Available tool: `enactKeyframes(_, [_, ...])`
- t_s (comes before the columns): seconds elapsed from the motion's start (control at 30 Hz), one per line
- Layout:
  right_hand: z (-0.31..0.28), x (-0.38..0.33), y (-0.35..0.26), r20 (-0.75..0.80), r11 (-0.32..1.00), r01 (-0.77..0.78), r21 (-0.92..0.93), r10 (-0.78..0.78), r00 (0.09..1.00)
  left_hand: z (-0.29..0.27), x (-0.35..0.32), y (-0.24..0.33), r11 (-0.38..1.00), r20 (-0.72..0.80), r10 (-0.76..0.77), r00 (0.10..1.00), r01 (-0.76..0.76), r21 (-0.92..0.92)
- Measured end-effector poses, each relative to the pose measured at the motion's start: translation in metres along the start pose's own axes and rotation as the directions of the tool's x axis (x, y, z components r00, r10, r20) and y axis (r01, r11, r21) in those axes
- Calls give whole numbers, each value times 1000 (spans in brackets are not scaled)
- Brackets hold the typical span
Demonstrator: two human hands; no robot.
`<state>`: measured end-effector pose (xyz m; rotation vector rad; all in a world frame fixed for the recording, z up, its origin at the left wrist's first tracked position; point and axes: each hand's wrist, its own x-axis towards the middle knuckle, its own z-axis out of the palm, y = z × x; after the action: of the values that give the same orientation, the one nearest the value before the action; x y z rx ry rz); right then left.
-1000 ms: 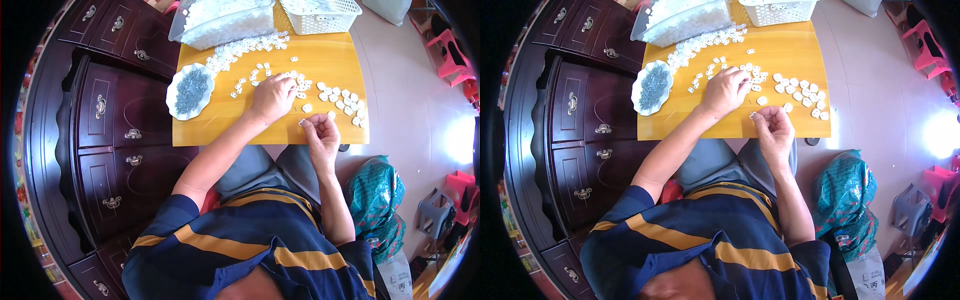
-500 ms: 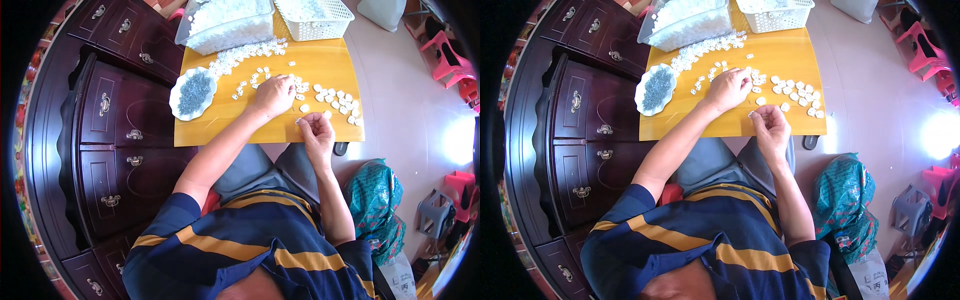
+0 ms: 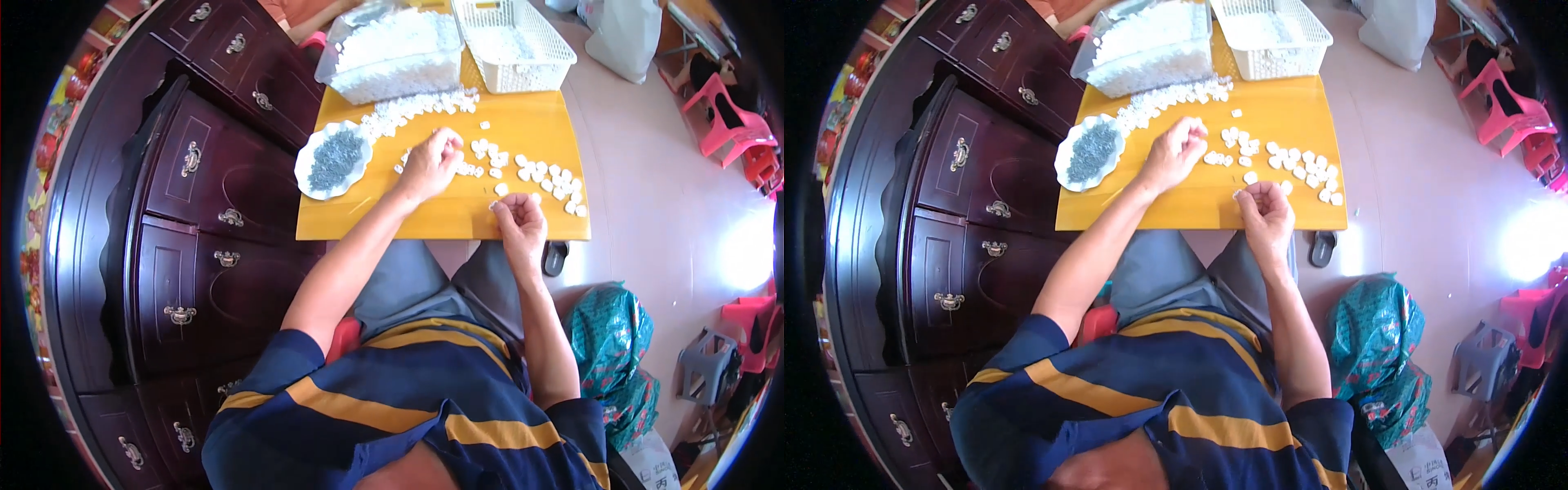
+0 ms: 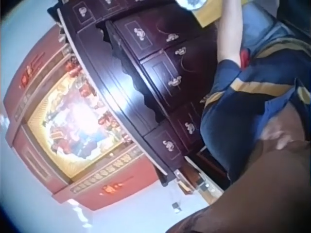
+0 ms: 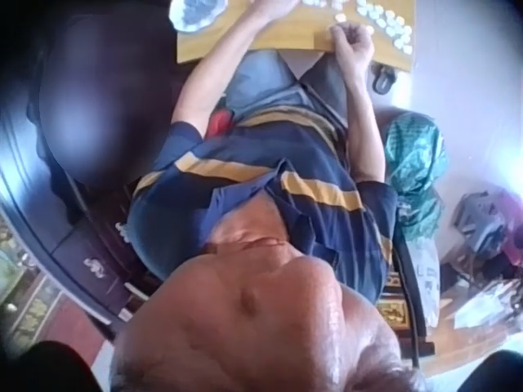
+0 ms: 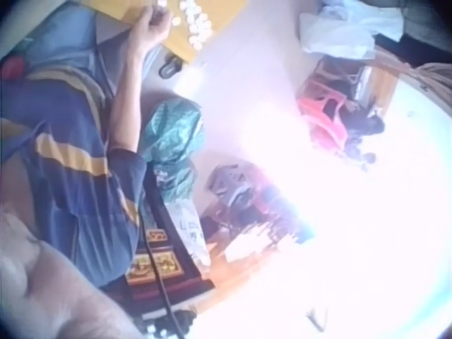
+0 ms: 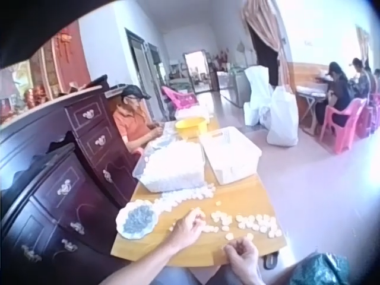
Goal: Assembling small white plastic components by hand on a table.
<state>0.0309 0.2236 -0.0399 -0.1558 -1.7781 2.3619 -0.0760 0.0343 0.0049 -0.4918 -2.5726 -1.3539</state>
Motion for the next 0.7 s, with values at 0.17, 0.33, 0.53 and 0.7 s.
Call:
enactKeyframes(0.17, [0,-3,-3,13,999,-1,46,0,1000,-19,-52,10,998,54,-40,998,43,-48])
enactKeyframes(0.33, [2,-27,-26,92,999,-26,-26,28,995,-33,-107,12,885,192,-196,962,258,-387])
enactKeyframes(0.53, [-16,-71,-46,154,997,-29,-71,40,987,-37,-154,17,818,199,-102,975,196,-540])
enactKeyframes(0.7, [-30,-104,-46,209,997,18,-71,-3,978,-37,-175,35,803,154,-11,988,100,-587])
